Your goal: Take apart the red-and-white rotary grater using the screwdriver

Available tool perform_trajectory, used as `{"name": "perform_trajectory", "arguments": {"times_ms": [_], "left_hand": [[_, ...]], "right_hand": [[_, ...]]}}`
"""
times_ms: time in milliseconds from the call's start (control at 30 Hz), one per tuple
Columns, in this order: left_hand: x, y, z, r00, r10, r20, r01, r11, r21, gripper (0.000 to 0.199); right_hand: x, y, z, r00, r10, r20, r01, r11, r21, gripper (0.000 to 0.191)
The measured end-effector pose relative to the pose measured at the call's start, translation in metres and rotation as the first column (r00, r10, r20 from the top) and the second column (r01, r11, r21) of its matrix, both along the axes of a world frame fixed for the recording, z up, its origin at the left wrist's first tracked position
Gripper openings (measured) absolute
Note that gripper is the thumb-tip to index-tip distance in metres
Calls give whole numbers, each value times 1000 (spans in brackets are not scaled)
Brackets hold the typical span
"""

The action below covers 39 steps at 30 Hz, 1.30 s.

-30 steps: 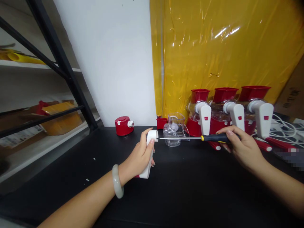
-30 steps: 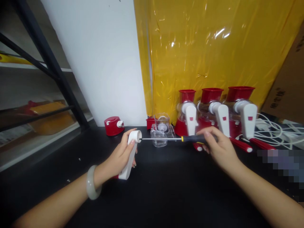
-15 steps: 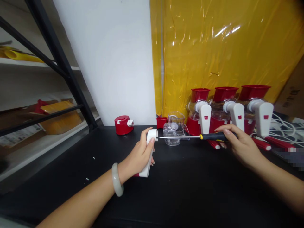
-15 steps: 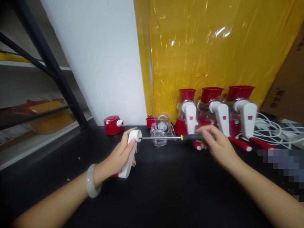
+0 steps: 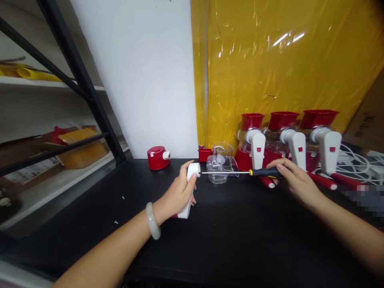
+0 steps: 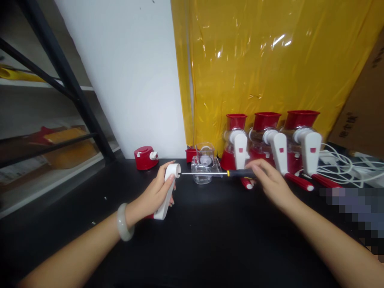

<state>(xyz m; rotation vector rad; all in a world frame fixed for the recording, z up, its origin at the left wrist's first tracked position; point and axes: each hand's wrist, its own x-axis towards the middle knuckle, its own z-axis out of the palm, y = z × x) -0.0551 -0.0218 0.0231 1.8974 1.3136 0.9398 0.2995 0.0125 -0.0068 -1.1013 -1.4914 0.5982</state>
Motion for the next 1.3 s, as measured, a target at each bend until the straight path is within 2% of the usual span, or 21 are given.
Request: {"name": "perform_trajectory", "arguments": {"times_ms": [33,133,200,300,367,400,467,567,667,833,1000,1300], "left_hand": [[0,2,1,1000,1,5,-1,1000,12,57],[3,9,9,1000,1,18,-3,995,101,56],[7,16,18,999,7,49,-16,983,184,54],[18,30,31,996,33,78,-54,955,293,51],[26,39,35,993,72,96,-100,941,322,50],[30,43,34,989,89,115,-122,940,318,50],[37,49,30,979,103,177,-151,947,283,48],[42,50,20,969,97,227,-154,957,248,49],[38,46,8,981,57,184,-105,959,263,50],[27,45,-5,990,33,138,-67,966,249,51],[23,49,-7,995,-5,98,-17,973,229,49],[24,48,-6,986,26,166,-63,973,222,45]], "right_hand": [[0,2,2,999,36,-12,-36,999,-10,39],[1,12,17,1000,2,-20,-3,999,-35,40],[2,22,34,997,-53,-56,50,997,-52,50],[4,36,61,991,-135,14,135,975,-174,64],[3,44,69,983,-168,76,179,964,-198,59],[2,47,70,977,-209,46,214,954,-209,55],[0,50,64,964,-266,-23,256,945,-205,47],[0,49,46,958,-286,-24,276,941,-195,43],[4,49,31,958,-285,17,285,950,-131,43],[9,56,18,957,-272,97,273,962,6,44],[8,58,11,968,-237,86,235,971,38,42],[2,51,13,975,-199,95,191,978,87,39]]}}
